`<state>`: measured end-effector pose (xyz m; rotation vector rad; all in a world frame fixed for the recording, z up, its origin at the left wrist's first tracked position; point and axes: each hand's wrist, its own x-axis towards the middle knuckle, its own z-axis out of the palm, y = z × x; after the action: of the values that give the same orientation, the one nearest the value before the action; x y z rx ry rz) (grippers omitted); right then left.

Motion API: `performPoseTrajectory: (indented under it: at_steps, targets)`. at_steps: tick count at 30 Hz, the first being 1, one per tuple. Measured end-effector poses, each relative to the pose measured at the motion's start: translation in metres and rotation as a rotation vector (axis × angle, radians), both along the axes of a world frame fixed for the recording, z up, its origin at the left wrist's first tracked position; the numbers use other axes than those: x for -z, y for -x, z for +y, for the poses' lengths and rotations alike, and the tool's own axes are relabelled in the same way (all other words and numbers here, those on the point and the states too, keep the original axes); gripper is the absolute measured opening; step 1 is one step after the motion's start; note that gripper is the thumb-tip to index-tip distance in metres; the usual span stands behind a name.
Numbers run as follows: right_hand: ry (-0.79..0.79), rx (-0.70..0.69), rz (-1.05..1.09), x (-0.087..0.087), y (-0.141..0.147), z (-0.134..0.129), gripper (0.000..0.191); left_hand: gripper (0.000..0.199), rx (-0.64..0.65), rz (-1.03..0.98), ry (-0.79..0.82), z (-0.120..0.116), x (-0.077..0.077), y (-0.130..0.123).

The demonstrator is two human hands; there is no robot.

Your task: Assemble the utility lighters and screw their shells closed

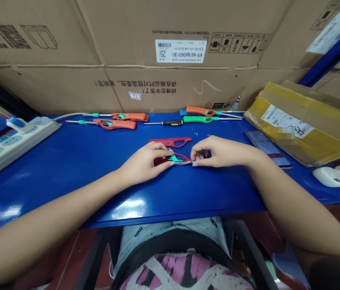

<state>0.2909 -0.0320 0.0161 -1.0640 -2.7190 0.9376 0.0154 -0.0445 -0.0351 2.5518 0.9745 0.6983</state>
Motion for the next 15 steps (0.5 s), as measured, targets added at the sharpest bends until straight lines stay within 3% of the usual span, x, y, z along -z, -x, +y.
performPoseTrajectory:
  at_steps: [15]
  targets:
    - [-0.035,0.022,0.020,0.0006,-0.0003,0.0015,0.016,0.039,0.002,0.031,-0.022,-0.0032,-0.0017,-0.0004]
